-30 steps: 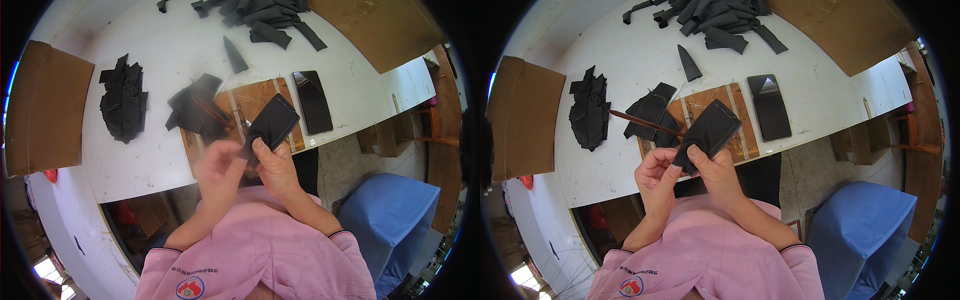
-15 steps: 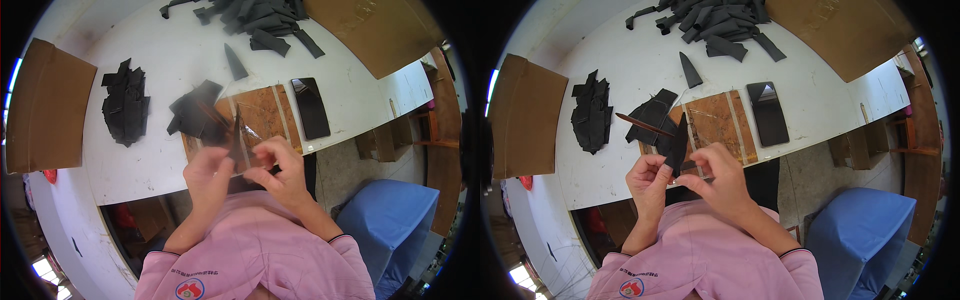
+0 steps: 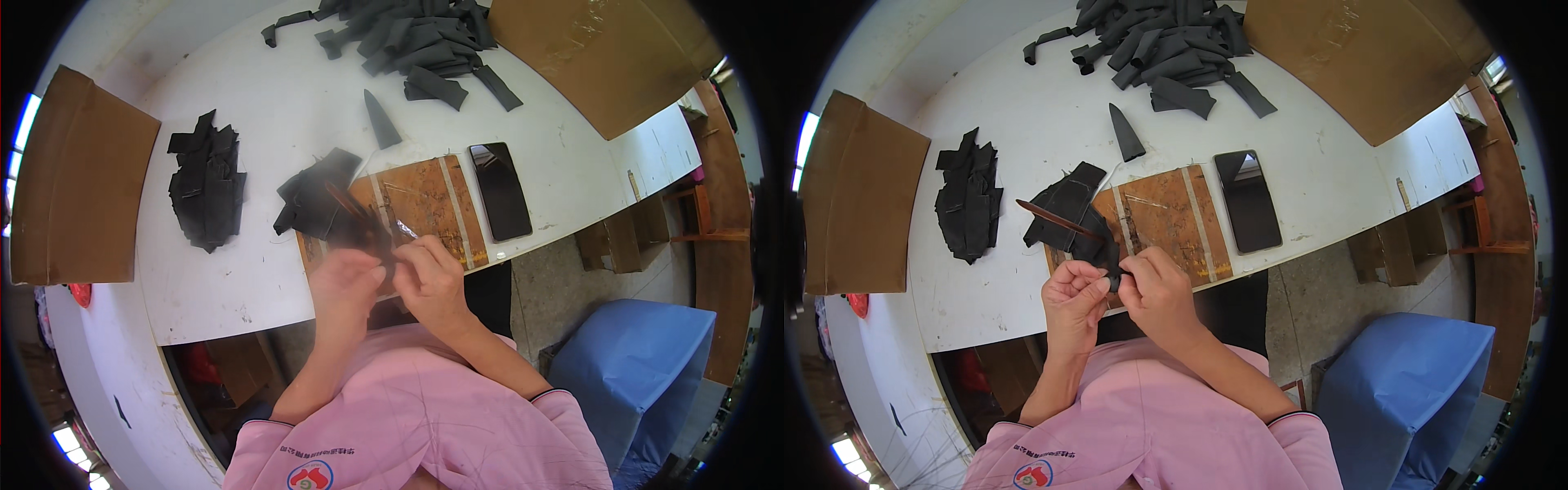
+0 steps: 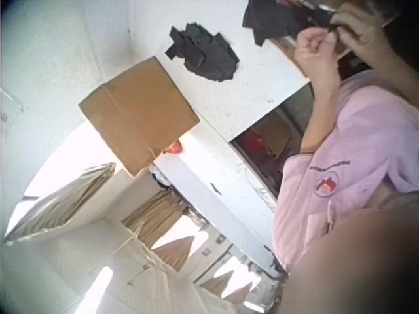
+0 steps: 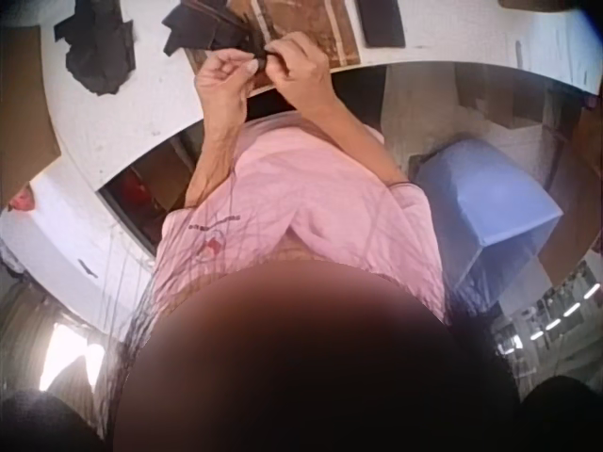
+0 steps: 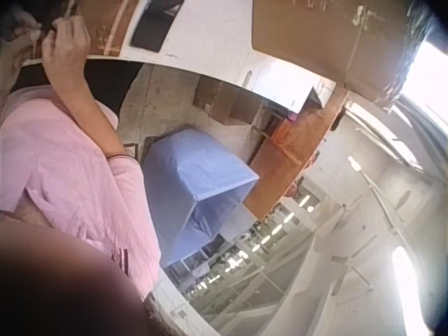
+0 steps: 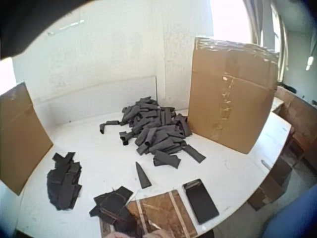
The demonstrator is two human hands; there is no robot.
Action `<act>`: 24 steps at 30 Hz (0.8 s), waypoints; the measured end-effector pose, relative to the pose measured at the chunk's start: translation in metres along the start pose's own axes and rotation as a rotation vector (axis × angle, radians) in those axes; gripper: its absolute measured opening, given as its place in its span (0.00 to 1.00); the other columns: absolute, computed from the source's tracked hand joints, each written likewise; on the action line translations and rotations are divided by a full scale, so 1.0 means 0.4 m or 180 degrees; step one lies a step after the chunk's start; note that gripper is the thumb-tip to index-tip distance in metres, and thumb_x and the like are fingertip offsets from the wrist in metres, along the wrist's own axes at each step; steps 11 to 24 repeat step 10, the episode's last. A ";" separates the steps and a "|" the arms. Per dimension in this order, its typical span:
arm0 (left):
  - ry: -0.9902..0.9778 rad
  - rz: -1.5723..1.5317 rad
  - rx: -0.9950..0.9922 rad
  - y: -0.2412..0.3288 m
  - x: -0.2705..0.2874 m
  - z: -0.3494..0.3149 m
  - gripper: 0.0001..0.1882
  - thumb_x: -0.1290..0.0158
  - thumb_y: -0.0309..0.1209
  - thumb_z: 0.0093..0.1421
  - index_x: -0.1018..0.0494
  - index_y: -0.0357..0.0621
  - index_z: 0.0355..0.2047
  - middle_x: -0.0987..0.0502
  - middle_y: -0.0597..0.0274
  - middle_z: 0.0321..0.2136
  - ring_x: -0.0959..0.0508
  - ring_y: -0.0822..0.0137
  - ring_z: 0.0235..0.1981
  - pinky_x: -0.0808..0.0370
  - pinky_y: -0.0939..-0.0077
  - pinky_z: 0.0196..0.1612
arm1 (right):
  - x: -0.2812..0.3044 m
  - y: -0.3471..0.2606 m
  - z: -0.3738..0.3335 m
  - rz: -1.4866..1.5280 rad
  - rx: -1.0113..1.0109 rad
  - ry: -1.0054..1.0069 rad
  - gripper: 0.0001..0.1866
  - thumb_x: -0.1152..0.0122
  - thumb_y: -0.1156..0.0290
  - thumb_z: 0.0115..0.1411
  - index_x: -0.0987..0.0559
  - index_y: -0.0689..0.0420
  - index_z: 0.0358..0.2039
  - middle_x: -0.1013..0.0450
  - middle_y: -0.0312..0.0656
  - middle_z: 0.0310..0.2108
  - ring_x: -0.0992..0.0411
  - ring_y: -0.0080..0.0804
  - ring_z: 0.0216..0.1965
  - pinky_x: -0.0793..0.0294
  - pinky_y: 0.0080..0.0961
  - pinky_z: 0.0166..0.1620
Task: Folding and inspecting black foam padding strips for manufacturing.
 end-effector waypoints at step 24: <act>-0.0192 0.0889 -0.0482 0.016 -0.020 0.025 0.16 0.48 0.18 0.42 0.35 0.38 0.34 0.30 0.66 0.21 0.38 0.84 0.12 0.47 0.92 0.13 | -0.132 0.120 -0.114 0.4435 -0.3274 -0.0948 0.08 0.46 0.75 0.51 0.26 0.62 0.33 0.34 0.34 0.19 0.39 0.20 0.18 0.42 0.13 0.21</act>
Point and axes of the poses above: each hand's wrist, its own z-axis towards the middle knuckle, its own x-axis out of the back of the hand, y = z × x, the point moved 9 cm from there along z, towards the middle knuckle
